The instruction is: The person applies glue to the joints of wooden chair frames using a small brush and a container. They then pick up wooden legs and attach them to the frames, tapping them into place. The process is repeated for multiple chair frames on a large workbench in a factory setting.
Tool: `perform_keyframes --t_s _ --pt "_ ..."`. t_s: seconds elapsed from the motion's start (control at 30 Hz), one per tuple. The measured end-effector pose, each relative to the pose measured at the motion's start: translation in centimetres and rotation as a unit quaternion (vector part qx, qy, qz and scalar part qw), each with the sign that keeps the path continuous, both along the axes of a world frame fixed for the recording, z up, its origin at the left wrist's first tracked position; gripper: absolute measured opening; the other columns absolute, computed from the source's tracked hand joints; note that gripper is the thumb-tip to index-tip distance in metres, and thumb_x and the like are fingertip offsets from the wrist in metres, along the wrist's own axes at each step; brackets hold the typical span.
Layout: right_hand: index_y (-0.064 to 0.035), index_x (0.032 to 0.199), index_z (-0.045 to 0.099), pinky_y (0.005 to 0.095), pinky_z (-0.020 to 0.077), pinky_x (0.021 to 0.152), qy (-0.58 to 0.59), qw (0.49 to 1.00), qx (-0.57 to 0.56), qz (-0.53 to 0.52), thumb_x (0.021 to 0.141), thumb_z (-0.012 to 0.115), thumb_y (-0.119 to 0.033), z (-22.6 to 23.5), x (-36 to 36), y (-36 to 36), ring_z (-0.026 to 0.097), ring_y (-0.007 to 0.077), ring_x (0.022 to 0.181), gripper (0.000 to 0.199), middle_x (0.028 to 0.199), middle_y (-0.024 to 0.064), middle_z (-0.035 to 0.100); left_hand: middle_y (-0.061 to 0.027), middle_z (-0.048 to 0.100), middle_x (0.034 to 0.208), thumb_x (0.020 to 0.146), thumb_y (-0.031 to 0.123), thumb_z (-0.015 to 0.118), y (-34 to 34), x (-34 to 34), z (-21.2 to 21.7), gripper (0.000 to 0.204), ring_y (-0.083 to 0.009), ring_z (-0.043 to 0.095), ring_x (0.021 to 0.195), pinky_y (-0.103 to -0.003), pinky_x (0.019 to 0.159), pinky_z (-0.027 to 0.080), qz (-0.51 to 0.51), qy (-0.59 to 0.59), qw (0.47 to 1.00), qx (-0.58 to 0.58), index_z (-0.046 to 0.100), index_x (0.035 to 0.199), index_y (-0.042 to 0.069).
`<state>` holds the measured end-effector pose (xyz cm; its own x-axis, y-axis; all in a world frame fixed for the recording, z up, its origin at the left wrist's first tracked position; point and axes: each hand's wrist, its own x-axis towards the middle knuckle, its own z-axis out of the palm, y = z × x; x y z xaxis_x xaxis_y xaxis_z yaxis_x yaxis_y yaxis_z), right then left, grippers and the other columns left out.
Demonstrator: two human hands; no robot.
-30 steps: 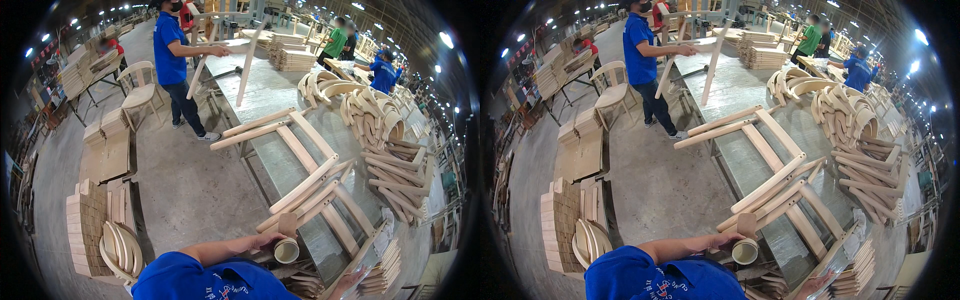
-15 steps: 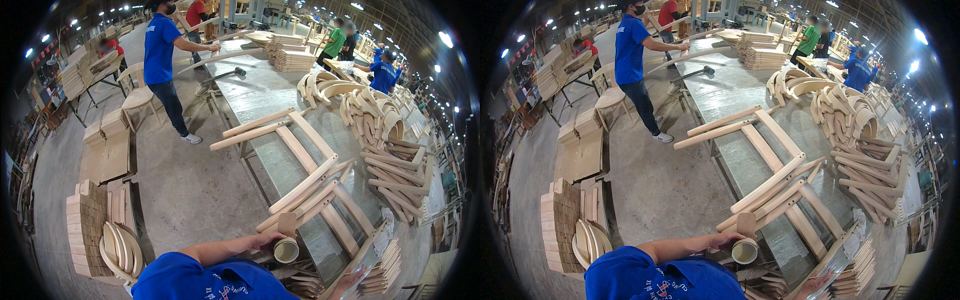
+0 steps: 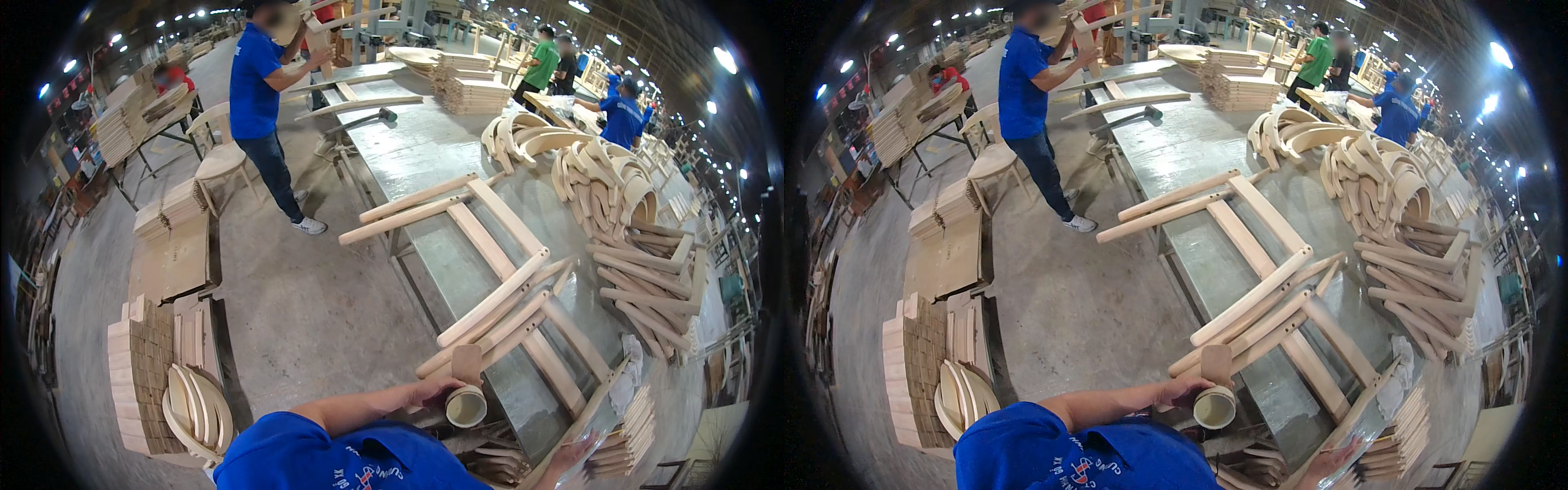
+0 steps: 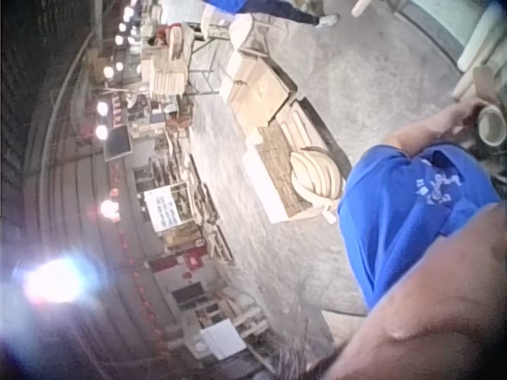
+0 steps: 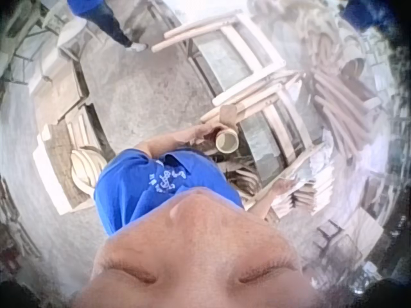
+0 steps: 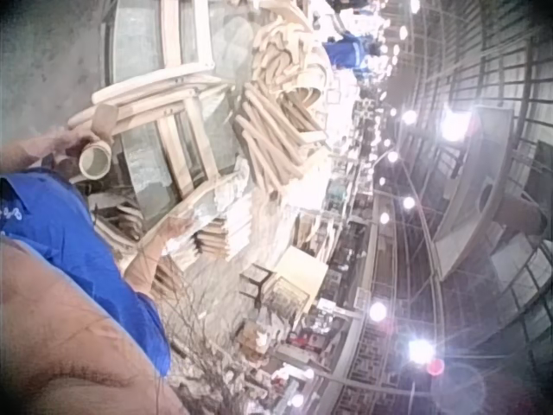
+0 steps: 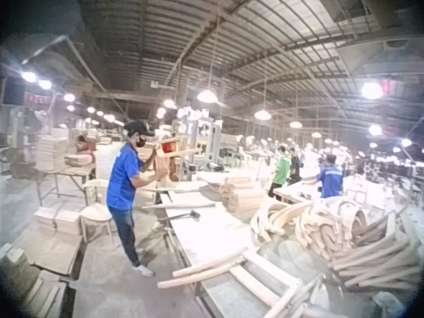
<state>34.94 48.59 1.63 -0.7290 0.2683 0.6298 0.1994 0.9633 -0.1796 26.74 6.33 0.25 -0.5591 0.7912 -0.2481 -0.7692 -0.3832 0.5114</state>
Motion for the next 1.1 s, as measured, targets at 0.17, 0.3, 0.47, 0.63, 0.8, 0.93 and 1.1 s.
perform_keyframes --t_s 0.17,0.3,0.47,0.63,0.8,0.93,1.1 --pt "-0.0001 0.132 0.032 0.0410 0.0267 0.106 -0.009 0.999 -0.030 -0.006 0.081 0.058 -0.016 0.0 -0.2 -0.4 0.034 0.0353 0.127 0.059 0.135 0.0209 0.038 -0.0014 0.052 0.124 0.090 0.032 0.044 -0.9 0.2 2.8 0.046 -0.0124 0.048 0.115 -0.031 0.093 0.040 -0.007 -0.044 0.998 -0.045 0.042 0.132 0.012" --pt "-0.0001 0.131 0.034 0.0420 0.0247 0.107 -0.007 0.998 -0.060 -0.007 0.083 0.060 -0.020 0.2 -0.4 -0.7 0.034 0.0358 0.126 0.059 0.134 0.0212 0.038 -0.0019 0.052 0.125 0.090 0.034 0.046 -0.4 0.3 1.9 0.049 -0.0124 0.049 0.114 -0.031 0.091 0.042 0.009 -0.008 1.000 0.004 0.040 0.134 0.012" --pt "0.0020 0.131 0.035 0.0387 0.0212 0.108 0.004 1.000 -0.008 -0.018 0.081 0.061 -0.011 -0.8 0.0 0.5 0.032 0.0308 0.129 0.057 0.137 0.0169 0.038 -0.0019 0.063 0.103 0.090 0.037 0.047 0.8 -0.5 -0.8 0.037 -0.0134 0.060 0.092 -0.032 0.080 0.050 0.002 -0.068 0.986 -0.150 0.057 0.113 0.009" --pt "-0.0061 0.129 0.040 0.0404 0.0312 0.103 0.016 0.998 -0.059 -0.025 0.072 0.061 -0.003 0.7 -1.0 -1.4 0.038 0.0366 0.123 0.061 0.134 0.0203 0.040 -0.0037 0.064 0.092 0.092 0.041 0.043 4.2 -1.5 0.5 0.035 -0.0159 0.063 0.080 -0.036 0.069 0.054 -0.042 -0.034 0.980 -0.193 0.059 0.102 0.011" --pt "-0.0061 0.127 0.040 0.0425 0.0343 0.101 0.005 0.996 -0.068 -0.055 0.073 0.062 -0.003 1.7 -0.7 -2.1 0.039 0.0396 0.122 0.059 0.132 0.0212 0.042 -0.0105 0.062 0.098 0.094 0.038 0.037 10.4 -3.0 1.9 0.039 -0.0264 0.063 0.085 -0.044 0.074 0.054 -0.030 -0.078 0.974 -0.211 0.053 0.112 0.008" --pt "-0.0061 0.127 0.040 0.0426 0.0338 0.102 0.003 0.995 -0.094 -0.045 0.073 0.063 -0.003 2.5 -1.2 -2.5 0.039 0.0396 0.122 0.059 0.132 0.0229 0.041 -0.0128 0.057 0.110 0.097 0.029 0.033 14.2 -4.0 -1.3 0.035 -0.0276 0.059 0.097 -0.045 0.079 0.052 -0.032 -0.084 0.986 -0.137 0.046 0.121 0.008" --pt "-0.0058 0.128 0.039 0.0417 0.0322 0.103 -0.006 0.992 -0.114 -0.046 0.074 0.062 -0.003 2.3 -1.2 -2.0 0.036 0.0383 0.125 0.058 0.135 0.0230 0.038 -0.0180 0.059 0.101 0.095 0.031 0.043 16.4 -4.7 -0.6 0.032 -0.0276 0.064 0.078 -0.038 0.067 0.056 -0.092 -0.061 0.964 -0.242 0.047 0.112 0.004"
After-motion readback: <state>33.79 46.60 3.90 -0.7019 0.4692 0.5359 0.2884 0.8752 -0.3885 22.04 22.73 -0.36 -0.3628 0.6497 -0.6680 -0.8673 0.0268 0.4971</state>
